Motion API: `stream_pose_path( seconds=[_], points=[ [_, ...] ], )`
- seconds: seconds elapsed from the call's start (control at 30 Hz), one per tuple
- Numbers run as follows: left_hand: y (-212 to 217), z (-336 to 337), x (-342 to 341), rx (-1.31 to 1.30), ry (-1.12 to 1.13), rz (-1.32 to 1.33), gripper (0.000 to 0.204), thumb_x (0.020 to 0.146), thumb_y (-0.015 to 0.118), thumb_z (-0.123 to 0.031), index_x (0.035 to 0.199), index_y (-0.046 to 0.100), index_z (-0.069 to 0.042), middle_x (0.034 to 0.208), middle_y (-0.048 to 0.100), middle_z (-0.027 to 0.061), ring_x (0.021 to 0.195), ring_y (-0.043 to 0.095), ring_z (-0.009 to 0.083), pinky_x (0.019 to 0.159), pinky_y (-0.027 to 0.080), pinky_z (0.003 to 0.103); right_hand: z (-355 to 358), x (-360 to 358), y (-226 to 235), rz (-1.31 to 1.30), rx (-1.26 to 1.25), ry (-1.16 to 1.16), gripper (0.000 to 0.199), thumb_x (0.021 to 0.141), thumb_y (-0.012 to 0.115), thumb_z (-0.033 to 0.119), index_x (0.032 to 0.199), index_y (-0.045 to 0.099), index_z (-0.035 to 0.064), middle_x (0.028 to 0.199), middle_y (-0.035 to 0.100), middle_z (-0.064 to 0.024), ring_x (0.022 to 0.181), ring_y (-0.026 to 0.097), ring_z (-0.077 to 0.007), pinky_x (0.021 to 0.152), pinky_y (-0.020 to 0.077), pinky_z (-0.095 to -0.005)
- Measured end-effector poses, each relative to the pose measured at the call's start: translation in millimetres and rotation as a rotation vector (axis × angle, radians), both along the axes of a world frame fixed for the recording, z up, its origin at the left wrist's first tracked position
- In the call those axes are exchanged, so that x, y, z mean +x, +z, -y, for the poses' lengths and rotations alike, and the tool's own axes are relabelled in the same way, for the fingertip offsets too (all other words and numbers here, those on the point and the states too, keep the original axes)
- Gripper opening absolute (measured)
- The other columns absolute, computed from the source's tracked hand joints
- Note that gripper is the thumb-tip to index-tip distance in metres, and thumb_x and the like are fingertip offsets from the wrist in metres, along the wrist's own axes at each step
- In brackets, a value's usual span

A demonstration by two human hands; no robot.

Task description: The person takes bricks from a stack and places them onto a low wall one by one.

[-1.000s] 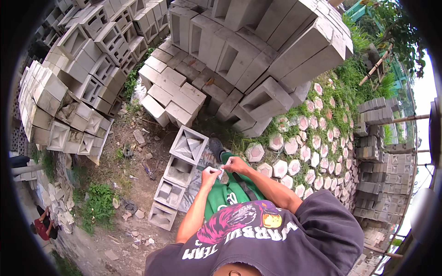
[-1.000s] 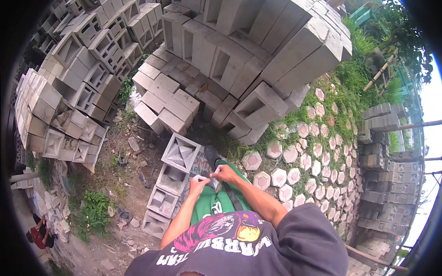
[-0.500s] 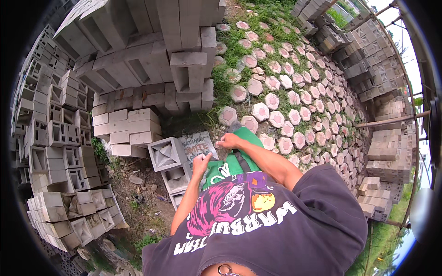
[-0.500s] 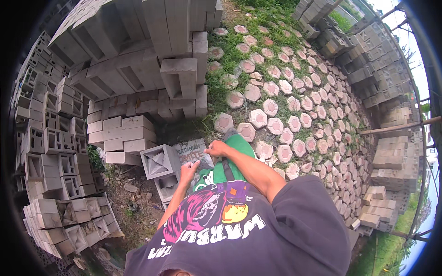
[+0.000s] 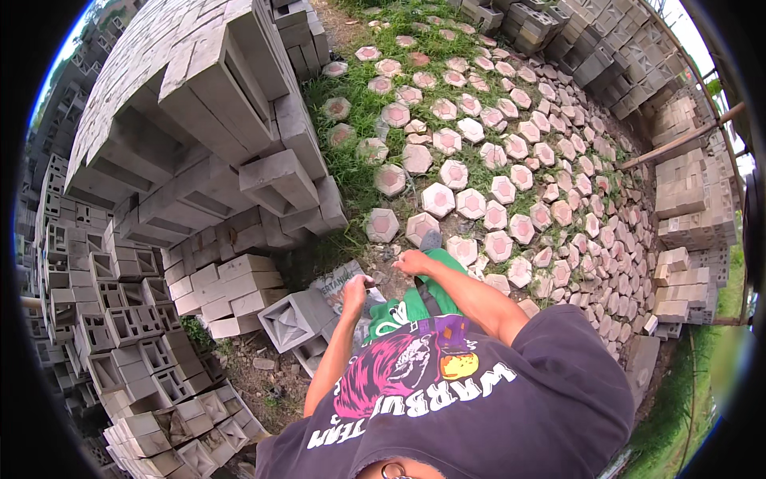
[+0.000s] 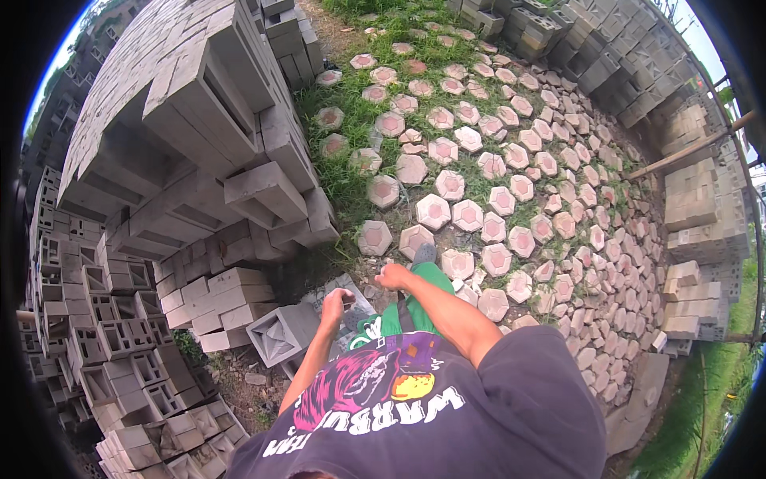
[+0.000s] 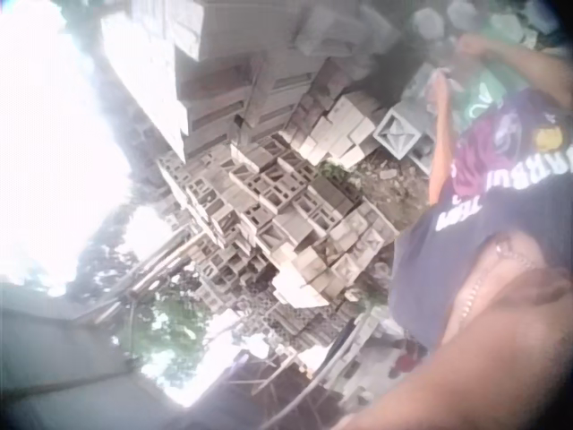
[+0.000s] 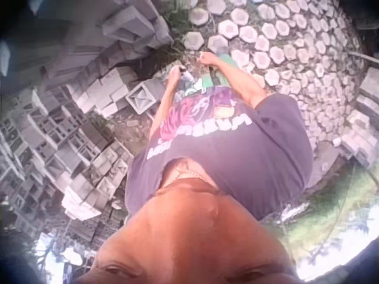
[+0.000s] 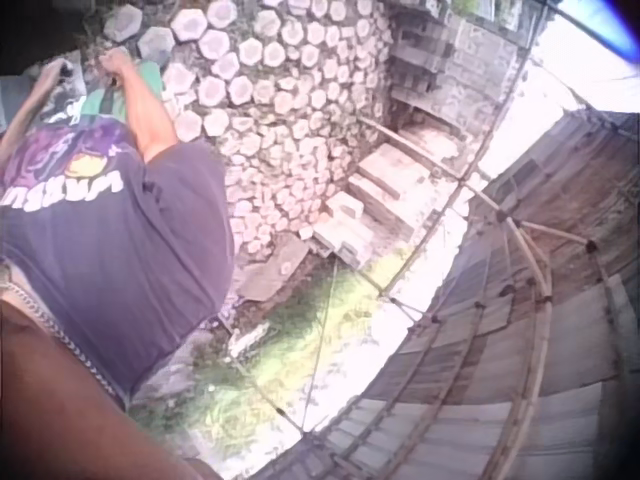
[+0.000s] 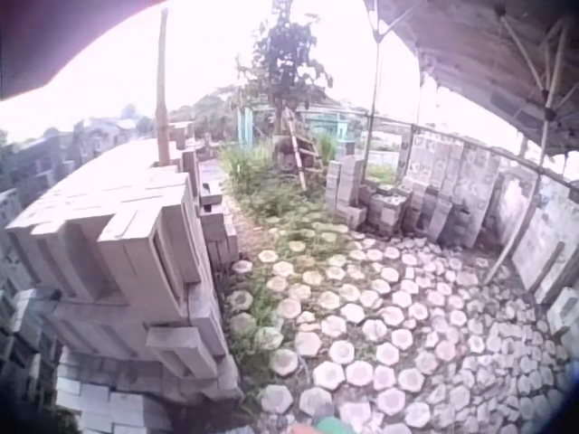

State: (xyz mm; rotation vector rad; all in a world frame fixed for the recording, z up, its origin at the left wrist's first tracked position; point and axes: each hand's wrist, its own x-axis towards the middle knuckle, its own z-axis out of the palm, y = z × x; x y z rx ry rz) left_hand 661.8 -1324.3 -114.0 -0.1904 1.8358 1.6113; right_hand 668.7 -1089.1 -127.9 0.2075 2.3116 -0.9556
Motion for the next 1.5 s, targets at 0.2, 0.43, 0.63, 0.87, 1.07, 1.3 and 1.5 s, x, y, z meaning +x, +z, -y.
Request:
stream_pose_path(
  seconds=[0.2,0.43,0.63,0.87,1.07,1.3,1.5],
  points=[
    [19.8,-101.5,-31.8,-0.059,0.016,0.039,0.023,0.090,0.049,-0.019,0.087,0.063,-0.001,0.081,0.065,0.0048,0.076,0.059,0.0128,0.071,0.047,0.027,-88.7,-28.2,-13.8,0.013,-0.134,-0.039,0.037,0.081,0.060,0.041,0.075,0.067,0.0044,0.071,0.067,-0.0124,0.072,0.065,-0.0257,0.069,0.0495,-0.0383],
    [48.8,-198.8,-55.8,-0.179,-0.035,0.005,0.013,0.084,0.063,-0.017,0.089,0.064,-0.005,0.083,0.064,0.0011,0.074,0.057,0.0078,0.065,0.043,0.021,-194.3,-54.4,25.4,-0.034,-0.343,-0.319,0.025,0.074,0.072,0.029,0.080,0.067,0.0044,0.075,0.067,-0.0065,0.070,0.062,-0.0145,0.066,0.0490,-0.0305],
    [94.5,-292.4,-104.8,-0.283,-0.388,-0.111,0.013,0.077,0.071,-0.012,0.082,0.063,-0.003,0.076,0.063,0.0014,0.070,0.055,0.0071,0.066,0.045,0.023,-276.5,-43.5,46.1,-0.203,-0.501,-0.630,0.024,0.072,0.078,0.024,0.075,0.063,0.0051,0.067,0.060,-0.0006,0.061,0.052,-0.0083,0.056,0.0432,-0.0259],
    [90.4,-391.1,-155.6,-0.350,-0.595,-0.133,0.027,0.071,0.077,-0.020,0.070,0.055,-0.005,0.071,0.061,0.0028,0.066,0.055,0.0098,0.064,0.046,0.026,-353.7,-4.5,70.6,-0.150,-0.429,-0.956,0.032,0.069,0.079,0.030,0.070,0.060,0.0040,0.064,0.060,-0.0034,0.058,0.054,-0.0108,0.055,0.0437,-0.0280],
    [86.8,-528.1,-195.6,-0.371,-0.930,-0.265,0.037,0.071,0.076,-0.032,0.061,0.053,-0.004,0.059,0.056,0.0037,0.056,0.050,0.0112,0.054,0.042,0.031,-413.5,10.3,60.4,-0.068,-0.423,-1.301,0.030,0.073,0.074,0.026,0.064,0.057,0.0032,0.061,0.062,-0.0059,0.053,0.056,-0.0126,0.052,0.0436,-0.0280],
    [62.5,-710.7,-261.0,-0.248,-1.148,-0.376,0.045,0.076,0.068,-0.042,0.063,0.059,0.001,0.059,0.059,0.0072,0.054,0.052,0.0130,0.054,0.043,0.033,-555.2,-27.6,35.4,-0.170,-0.303,-1.428,0.027,0.079,0.068,0.025,0.069,0.065,0.0006,0.063,0.063,-0.0055,0.055,0.058,-0.0120,0.051,0.0455,-0.0260],
    [98.7,-841.0,-297.4,-0.142,-1.161,-0.296,0.048,0.085,0.058,-0.045,0.068,0.064,0.000,0.063,0.061,0.0059,0.060,0.055,0.0130,0.059,0.044,0.031,-644.9,-56.7,43.3,-0.247,-0.318,-1.552,0.036,0.089,0.059,0.032,0.069,0.063,0.0017,0.065,0.061,-0.0040,0.059,0.057,-0.0105,0.056,0.0468,-0.0254]
  ],
)
